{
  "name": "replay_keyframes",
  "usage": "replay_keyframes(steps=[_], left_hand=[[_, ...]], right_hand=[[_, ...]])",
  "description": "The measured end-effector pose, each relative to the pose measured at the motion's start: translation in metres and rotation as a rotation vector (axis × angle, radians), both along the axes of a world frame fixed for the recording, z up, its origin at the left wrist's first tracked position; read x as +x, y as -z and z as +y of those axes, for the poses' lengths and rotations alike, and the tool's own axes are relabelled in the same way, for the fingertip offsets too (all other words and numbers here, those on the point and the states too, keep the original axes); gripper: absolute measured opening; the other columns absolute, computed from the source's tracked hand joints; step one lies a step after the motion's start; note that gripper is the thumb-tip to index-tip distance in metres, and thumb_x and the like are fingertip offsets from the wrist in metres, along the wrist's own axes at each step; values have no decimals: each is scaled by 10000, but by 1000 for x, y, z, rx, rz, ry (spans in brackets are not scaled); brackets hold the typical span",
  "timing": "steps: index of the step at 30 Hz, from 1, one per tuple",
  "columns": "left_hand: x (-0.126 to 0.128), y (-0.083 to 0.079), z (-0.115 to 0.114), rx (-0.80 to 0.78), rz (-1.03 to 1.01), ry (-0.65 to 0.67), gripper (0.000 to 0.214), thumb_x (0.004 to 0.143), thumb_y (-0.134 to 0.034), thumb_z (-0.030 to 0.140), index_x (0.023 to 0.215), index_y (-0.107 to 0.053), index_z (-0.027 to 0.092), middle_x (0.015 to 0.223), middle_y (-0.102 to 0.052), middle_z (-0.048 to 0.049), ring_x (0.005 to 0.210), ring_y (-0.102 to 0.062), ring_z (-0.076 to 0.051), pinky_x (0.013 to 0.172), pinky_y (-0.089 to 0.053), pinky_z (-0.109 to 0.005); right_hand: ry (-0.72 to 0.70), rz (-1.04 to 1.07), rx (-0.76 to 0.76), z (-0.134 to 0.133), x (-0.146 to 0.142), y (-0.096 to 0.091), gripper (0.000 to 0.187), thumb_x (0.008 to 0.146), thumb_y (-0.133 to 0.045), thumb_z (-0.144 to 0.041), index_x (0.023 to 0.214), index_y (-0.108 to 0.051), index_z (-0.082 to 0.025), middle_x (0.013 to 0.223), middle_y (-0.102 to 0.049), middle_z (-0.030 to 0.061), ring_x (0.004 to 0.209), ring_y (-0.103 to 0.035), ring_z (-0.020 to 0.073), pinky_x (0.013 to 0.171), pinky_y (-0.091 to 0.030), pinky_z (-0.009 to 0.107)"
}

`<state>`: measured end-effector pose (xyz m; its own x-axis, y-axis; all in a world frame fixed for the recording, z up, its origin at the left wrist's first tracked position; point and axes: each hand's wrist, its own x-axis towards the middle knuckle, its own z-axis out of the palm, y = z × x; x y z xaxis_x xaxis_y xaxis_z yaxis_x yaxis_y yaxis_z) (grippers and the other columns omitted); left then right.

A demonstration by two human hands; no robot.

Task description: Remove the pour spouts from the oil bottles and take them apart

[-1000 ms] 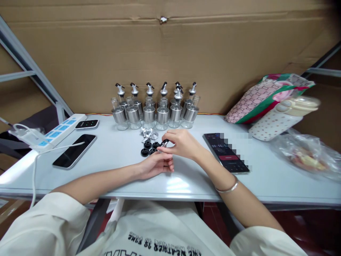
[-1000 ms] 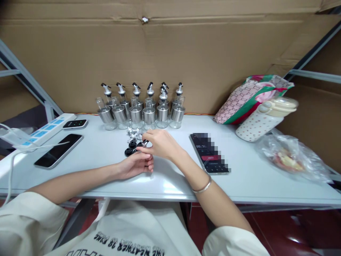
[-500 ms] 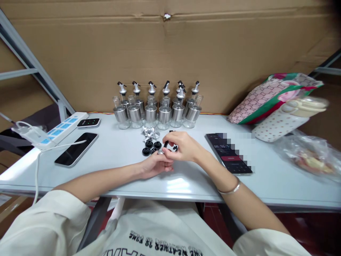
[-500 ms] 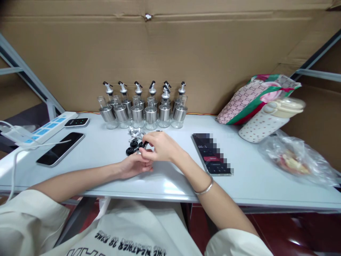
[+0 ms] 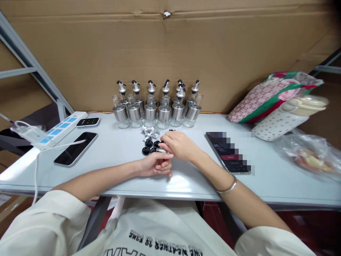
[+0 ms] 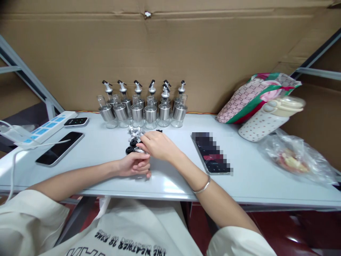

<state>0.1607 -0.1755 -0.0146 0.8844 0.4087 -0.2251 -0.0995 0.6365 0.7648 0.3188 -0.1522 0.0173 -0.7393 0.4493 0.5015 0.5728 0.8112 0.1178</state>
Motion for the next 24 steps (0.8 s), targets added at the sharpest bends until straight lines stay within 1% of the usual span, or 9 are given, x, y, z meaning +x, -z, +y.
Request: replay_keyframes(steps=[2, 5, 7, 9, 12, 16, 19, 24], left_hand=[[0, 1, -1, 18, -9, 18, 422, 782, -625, 387, 466, -456, 164, 356, -325, 69, 370, -281, -56, 715, -458, -284], [1, 2, -2, 48, 4, 25, 438, 776, -643, 394, 451, -459, 165, 345, -323, 68, 367, -281, -59, 726, -458, -288], [2, 2, -2, 65, 21, 12, 444, 783, -649, 381, 448, -455, 164, 340, -321, 71, 355, -266, -54, 728, -459, -294], [2, 2, -2, 73, 31, -1, 451, 787, -654, 370, 444, -451, 159, 340, -322, 71, 352, -252, -49, 733, -459, -297], [3, 1, -3, 68, 34, -4, 460, 786, -652, 367, 435, -443, 155, 347, -315, 68, 360, -248, -47, 733, -456, -295], [3, -1, -4, 82, 26, 7, 452, 817, -593, 348, 429, -454, 163, 362, -302, 55, 389, -262, -67, 734, -440, -303], [3, -2, -5, 94, 15, 19, 441, 835, -552, 322, 430, -468, 169, 366, -300, 50, 401, -258, -79, 754, -428, -317], [1, -1, -3, 46, -17, 27, 423, 832, -541, 298, 434, -484, 167, 371, -303, 46, 406, -262, -85, 759, -423, -316]], right_hand=[[-31, 12, 42, -1, -1, -2, 567, 991, -152, -411, 779, -597, -131, 647, -559, 69, 619, -468, 169, 608, -314, 284], [-54, 33, 48, -2, 1, -6, 552, 961, -217, -501, 797, -599, -137, 663, -569, 69, 635, -483, 173, 624, -319, 285], [-34, 42, 40, -2, 5, -8, 554, 914, -281, -584, 802, -598, -143, 689, -583, 72, 650, -496, 175, 634, -315, 288], [6, 44, 36, -1, 8, -10, 560, 883, -323, -625, 776, -595, -147, 695, -585, 72, 643, -496, 172, 635, -302, 292], [34, 21, 34, -1, 7, -10, 560, 890, -326, -615, 722, -593, -152, 644, -561, 60, 615, -480, 168, 619, -274, 296], [54, -37, 89, 0, 3, -7, 570, 923, -289, -572, 718, -613, -151, 612, -551, 59, 597, -468, 169, 606, -255, 304], [63, -59, 119, 1, 3, -5, 565, 933, -296, -550, 712, -624, -148, 601, -556, 60, 581, -467, 163, 598, -243, 309], [77, -62, 145, 2, 4, -4, 575, 954, -290, -504, 680, -632, -133, 579, -565, 66, 566, -479, 157, 593, -238, 310]])
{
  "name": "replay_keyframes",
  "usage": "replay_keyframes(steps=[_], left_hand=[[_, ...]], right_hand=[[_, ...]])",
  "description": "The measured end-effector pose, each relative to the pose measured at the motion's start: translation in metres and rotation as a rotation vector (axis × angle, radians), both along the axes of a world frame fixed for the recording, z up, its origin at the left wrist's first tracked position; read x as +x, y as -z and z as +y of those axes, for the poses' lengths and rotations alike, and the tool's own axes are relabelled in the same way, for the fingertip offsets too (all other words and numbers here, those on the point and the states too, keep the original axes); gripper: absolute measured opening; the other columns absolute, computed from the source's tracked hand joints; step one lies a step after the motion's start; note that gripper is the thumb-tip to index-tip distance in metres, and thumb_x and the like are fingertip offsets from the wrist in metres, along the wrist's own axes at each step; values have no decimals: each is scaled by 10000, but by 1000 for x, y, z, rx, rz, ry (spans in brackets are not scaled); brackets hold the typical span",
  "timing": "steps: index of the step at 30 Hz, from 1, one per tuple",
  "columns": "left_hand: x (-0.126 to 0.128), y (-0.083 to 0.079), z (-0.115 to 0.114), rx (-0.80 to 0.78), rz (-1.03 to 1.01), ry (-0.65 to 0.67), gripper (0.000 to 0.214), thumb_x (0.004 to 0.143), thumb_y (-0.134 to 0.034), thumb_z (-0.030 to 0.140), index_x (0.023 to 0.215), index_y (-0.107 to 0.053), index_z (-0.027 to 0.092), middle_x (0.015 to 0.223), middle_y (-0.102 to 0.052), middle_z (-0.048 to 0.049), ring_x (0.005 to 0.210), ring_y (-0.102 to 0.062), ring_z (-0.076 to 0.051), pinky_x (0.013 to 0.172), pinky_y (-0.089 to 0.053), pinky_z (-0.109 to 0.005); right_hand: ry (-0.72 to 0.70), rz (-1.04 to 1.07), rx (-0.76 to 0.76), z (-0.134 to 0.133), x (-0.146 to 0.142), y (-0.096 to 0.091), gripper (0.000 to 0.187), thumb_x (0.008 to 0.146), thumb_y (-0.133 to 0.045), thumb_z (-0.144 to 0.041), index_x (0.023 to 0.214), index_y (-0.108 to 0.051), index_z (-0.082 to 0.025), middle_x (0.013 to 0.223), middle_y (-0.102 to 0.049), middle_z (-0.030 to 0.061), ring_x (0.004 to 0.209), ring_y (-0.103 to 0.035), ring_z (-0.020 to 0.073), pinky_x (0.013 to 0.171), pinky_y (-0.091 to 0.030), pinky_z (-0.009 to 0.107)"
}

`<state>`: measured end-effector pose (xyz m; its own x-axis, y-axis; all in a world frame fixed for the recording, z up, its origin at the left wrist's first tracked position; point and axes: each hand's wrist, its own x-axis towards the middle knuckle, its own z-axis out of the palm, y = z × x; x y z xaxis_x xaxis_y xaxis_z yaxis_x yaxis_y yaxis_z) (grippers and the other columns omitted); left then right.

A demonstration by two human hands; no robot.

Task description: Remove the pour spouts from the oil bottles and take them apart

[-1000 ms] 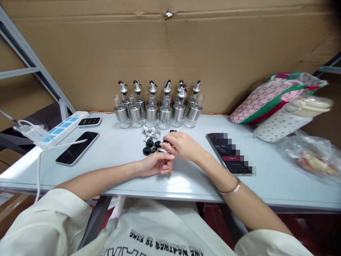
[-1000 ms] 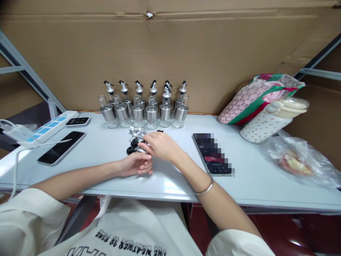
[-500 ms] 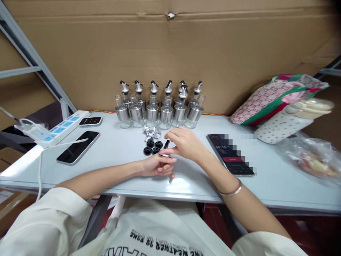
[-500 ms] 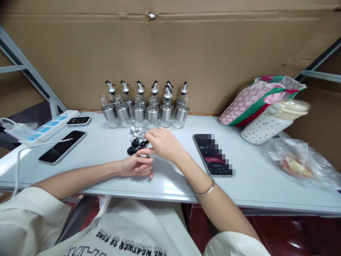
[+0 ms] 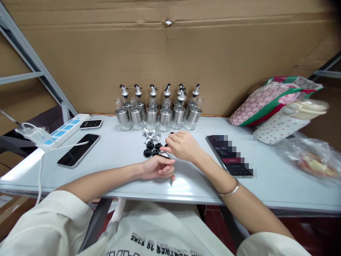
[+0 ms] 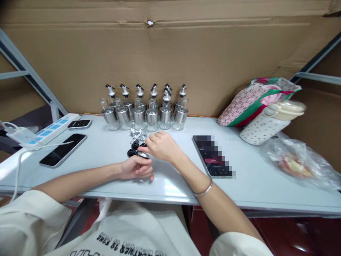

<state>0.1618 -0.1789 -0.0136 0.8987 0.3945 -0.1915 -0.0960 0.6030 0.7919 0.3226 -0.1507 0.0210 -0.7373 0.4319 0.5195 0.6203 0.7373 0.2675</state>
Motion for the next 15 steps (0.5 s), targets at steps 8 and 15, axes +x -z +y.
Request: replay_keyframes(steps=[8, 15], left_hand=[[-1, 0, 2, -49, -2, 0, 421, 823, -571, 320, 442, -494, 156, 383, -328, 44, 405, -279, -79, 766, -437, -313], [-3, 1, 5, -57, -24, 31, 420, 789, -621, 343, 439, -496, 147, 375, -357, 41, 409, -325, -69, 775, -456, -279]], right_hand=[[48, -25, -18, 0, -2, 2, 569, 959, -304, -476, 687, -649, -115, 574, -587, 78, 555, -505, 159, 592, -266, 301], [55, -61, 23, 0, 1, 3, 541, 978, -320, -402, 635, -633, -124, 547, -588, 61, 534, -513, 147, 577, -254, 291]])
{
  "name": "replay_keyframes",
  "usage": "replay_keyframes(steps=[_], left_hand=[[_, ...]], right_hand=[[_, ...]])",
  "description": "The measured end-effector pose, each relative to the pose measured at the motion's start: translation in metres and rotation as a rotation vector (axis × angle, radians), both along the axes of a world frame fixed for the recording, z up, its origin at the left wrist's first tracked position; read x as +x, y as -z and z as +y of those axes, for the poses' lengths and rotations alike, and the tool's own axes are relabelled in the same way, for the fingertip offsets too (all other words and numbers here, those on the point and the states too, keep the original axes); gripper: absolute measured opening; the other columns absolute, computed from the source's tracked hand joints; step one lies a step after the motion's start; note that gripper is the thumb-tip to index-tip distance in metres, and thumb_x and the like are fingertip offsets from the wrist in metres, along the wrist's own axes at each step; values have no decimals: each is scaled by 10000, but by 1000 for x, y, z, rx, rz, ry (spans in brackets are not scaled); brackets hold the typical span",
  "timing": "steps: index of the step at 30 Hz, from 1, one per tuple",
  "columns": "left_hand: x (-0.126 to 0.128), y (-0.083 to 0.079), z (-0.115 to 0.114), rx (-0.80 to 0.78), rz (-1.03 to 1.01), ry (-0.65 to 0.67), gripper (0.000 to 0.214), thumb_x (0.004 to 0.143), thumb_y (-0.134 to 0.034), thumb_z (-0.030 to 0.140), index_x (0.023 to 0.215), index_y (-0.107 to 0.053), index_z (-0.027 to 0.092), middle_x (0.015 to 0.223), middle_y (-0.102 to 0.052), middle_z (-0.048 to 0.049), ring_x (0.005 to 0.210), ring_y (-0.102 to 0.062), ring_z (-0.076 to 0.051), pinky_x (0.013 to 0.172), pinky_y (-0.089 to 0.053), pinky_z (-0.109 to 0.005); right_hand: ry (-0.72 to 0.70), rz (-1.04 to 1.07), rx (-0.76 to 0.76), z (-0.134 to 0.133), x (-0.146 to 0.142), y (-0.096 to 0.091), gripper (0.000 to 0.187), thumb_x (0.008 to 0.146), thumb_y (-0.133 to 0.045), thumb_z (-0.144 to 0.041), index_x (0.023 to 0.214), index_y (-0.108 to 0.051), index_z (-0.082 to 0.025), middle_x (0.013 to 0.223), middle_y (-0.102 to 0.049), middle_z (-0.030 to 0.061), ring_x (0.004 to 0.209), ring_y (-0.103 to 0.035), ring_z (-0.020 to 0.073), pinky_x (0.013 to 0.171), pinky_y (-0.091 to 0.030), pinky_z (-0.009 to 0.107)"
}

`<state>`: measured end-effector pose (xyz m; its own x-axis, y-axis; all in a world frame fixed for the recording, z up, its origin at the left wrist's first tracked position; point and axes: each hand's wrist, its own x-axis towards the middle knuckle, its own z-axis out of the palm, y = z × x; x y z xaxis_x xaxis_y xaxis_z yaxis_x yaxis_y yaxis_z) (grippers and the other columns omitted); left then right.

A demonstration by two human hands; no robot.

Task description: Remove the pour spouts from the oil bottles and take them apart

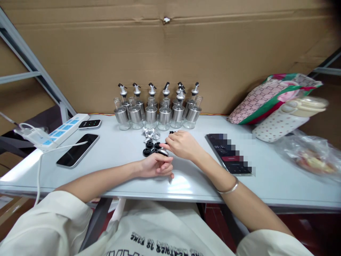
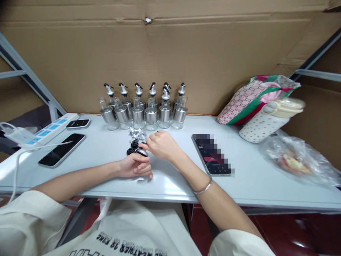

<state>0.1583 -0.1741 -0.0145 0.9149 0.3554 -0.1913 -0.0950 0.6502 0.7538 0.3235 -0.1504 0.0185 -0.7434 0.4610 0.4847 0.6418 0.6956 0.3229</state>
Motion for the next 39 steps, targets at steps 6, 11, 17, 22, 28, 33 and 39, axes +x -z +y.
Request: replay_keyframes(steps=[6, 11, 17, 22, 28, 33, 39], left_hand=[[3, 2, 0, 81, 20, 2, 386, 793, -637, 354, 494, -511, 145, 408, -400, 42, 439, -359, -76, 770, -461, -300], [3, 3, -1, 142, 0, -25, 266, 660, -756, 337, 661, -596, 125, 468, -426, 76, 436, -311, -49, 738, -467, -294], [3, 5, -1, 105, -16, -83, 357, 598, -758, 299, 879, -608, 138, 533, -455, 77, 527, -377, -64, 703, -471, -285], [4, 1, -4, 131, 30, -201, 276, 627, -742, 249, 736, -507, 154, 503, -377, 109, 438, -288, -22, 670, -474, -259], [5, -5, -7, 121, 65, -279, 358, 604, -769, 239, 737, -446, 164, 562, -471, 94, 432, -333, -10, 651, -490, -266], [5, -3, -5, 223, 107, -116, 246, 651, -732, 259, 673, -515, 146, 410, -383, 119, 364, -301, -12, 695, -499, -277], [8, -8, -4, 313, 150, -130, 317, 696, -670, 299, 516, -444, 169, 365, -343, 111, 359, -256, -21, 666, -498, -256]], right_hand=[[-47, 151, -43, 1, 0, -1, 600, 900, -331, -607, 623, -593, -144, 537, -556, 38, 517, -471, 130, 559, -268, 267], [-140, 313, -189, -4, -2, -6, 560, 832, -422, -665, 635, -552, -158, 583, -552, 30, 537, -451, 122, 550, -301, 244], [-211, 358, -349, -8, 3, -15, 451, 826, -535, -572, 641, -526, -161, 604, -509, 9, 570, -432, 112, 567, -330, 230], [-188, 378, -485, -8, 8, -20, 357, 778, -637, -458, 629, -511, -160, 613, -488, -10, 560, -399, 91, 558, -314, 223], [-114, 397, -604, -11, 13, -24, 263, 703, -646, -350, 586, -503, -162, 579, -482, -25, 541, -376, 80, 549, -298, 223], [-53, 302, -677, -14, 3, -20, 297, 716, -636, -371, 559, -504, -156, 550, -500, -20, 516, -356, 74, 541, -274, 226], [38, 66, -513, -11, -6, -11, 453, 927, -417, -414, 616, -589, -132, 591, -575, 40, 530, -402, 106, 576, -248, 273]])
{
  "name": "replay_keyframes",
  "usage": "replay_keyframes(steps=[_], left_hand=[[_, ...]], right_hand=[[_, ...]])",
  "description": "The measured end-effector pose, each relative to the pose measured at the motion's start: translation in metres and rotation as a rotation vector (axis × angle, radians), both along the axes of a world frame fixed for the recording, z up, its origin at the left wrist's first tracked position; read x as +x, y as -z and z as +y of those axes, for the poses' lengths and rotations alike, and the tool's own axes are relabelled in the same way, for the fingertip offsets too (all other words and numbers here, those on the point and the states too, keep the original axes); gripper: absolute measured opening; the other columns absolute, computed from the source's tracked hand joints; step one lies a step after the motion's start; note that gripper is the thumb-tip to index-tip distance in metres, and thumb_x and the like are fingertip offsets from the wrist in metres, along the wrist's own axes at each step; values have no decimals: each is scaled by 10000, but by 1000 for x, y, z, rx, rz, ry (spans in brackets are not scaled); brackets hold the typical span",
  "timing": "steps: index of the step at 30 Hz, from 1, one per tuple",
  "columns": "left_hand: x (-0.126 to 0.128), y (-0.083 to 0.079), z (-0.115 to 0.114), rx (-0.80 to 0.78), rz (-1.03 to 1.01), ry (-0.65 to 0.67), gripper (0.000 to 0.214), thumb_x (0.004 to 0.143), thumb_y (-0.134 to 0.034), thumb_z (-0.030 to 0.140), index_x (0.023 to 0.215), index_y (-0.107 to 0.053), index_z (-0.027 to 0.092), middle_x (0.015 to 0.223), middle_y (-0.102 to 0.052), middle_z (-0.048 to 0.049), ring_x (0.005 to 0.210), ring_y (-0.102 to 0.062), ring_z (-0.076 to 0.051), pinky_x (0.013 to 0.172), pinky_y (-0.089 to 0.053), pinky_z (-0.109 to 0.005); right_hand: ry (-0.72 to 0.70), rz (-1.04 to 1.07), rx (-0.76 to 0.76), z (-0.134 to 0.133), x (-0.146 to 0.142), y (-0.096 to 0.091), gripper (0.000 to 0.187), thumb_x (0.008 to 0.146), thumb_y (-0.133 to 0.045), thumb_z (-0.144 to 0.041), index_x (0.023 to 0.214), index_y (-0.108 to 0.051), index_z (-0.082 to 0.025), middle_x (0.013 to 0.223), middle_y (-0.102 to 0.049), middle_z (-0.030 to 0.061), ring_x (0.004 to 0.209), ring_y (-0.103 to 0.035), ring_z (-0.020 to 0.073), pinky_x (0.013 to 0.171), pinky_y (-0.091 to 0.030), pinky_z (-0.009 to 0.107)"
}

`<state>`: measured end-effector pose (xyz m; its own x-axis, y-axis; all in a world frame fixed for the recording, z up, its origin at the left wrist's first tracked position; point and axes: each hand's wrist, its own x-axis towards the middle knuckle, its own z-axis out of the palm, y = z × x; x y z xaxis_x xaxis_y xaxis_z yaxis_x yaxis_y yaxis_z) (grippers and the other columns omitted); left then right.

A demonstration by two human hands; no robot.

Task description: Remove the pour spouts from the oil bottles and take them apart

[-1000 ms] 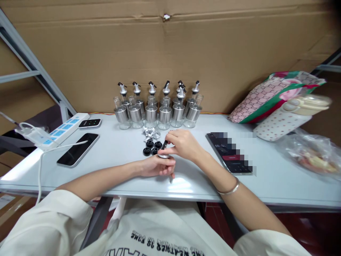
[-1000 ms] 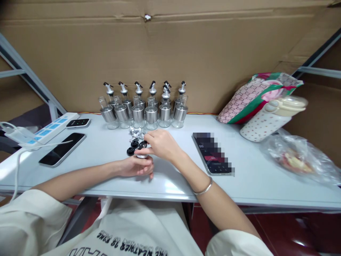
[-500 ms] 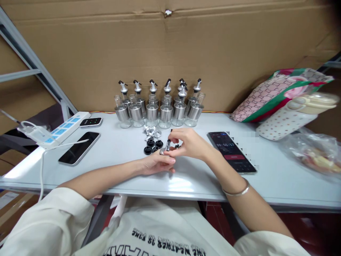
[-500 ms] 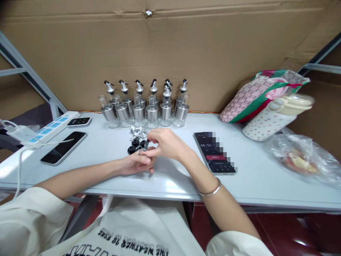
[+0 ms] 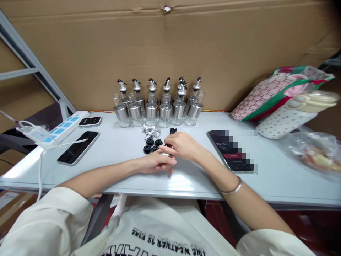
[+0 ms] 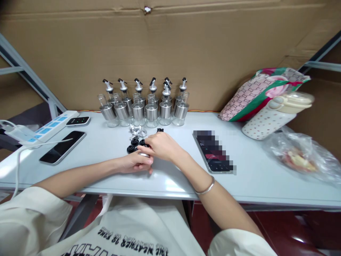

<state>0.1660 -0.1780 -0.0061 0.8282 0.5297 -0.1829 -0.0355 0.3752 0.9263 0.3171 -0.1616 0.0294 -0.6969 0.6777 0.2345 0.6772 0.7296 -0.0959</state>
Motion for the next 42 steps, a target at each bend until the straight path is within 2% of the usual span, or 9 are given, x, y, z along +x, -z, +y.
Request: replay_keyframes(steps=[6, 11, 18, 20, 25, 30, 34, 38, 42], left_hand=[[0, 0, 2, -80, -22, -24, 425, 676, -731, 376, 493, -409, 167, 362, -343, 111, 367, -257, -19, 660, -489, -238], [-2, 4, 3, -142, -28, -30, 410, 696, -735, 346, 500, -426, 161, 369, -371, 107, 365, -250, -14, 697, -490, -237], [-3, 4, 4, -187, -26, -25, 420, 699, -734, 356, 503, -414, 167, 369, -365, 114, 367, -221, -16, 735, -489, -259], [-3, 4, 4, -134, -2, -27, 404, 693, -736, 363, 517, -429, 167, 375, -357, 117, 377, -234, -21, 716, -482, -267], [-1, 3, 0, 224, 151, 95, 308, 677, -749, 362, 646, -537, 141, 557, -564, 31, 492, -445, -57, 500, -321, -208], [0, 7, -1, 150, 104, 42, 366, 692, -722, 440, 667, -481, 166, 444, -417, 65, 607, -591, -139, 436, -208, -192], [-1, 6, -2, 103, 92, 22, 372, 671, -739, 440, 689, -490, 164, 449, -434, 59, 595, -584, -134, 416, -184, -185], [0, 4, -2, 34, 75, 0, 333, 665, -733, 400, 690, -498, 165, 431, -407, 74, 497, -509, -97, 429, -229, -190], [2, 1, -3, 16, 60, 4, 287, 667, -721, 356, 683, -505, 168, 424, -422, 81, 444, -443, -73, 469, -314, -208]], right_hand=[[2, -119, 147, 2, -2, 4, 449, 962, -385, -353, 702, -654, -104, 645, -644, 96, 575, -537, 151, 624, -287, 298], [-18, -83, 187, 4, -2, 9, 422, 957, -408, -339, 699, -654, -113, 632, -647, 94, 566, -547, 158, 620, -300, 306], [-38, -12, 138, 7, -1, 15, 413, 955, -398, -307, 655, -618, -127, 596, -605, 68, 527, -498, 133, 601, -295, 296], [-26, 28, 92, 7, 0, 14, 438, 956, -365, -286, 609, -588, -140, 570, -576, 51, 497, -457, 122, 587, -287, 292], [78, 299, -119, 8, -3, 13, 533, 972, -234, -293, 474, -387, -184, 444, -385, -23, 431, -290, 86, 536, -270, 257], [77, 436, -105, 14, 2, 12, 392, 934, -359, -321, 568, -397, -186, 509, -399, -41, 475, -322, 83, 522, -266, 228], [239, 486, -62, 28, 26, 7, 207, 893, -444, -281, 713, -479, -185, 585, -486, -30, 524, -407, 102, 561, -306, 221], [354, 391, -74, 42, 51, 6, 78, 816, -527, -187, 740, -531, -174, 624, -551, -3, 562, -465, 123, 597, -341, 233], [327, 262, -101, 49, 59, 15, 99, 749, -538, -81, 697, -582, -152, 678, -560, 24, 611, -486, 131, 627, -372, 237]])
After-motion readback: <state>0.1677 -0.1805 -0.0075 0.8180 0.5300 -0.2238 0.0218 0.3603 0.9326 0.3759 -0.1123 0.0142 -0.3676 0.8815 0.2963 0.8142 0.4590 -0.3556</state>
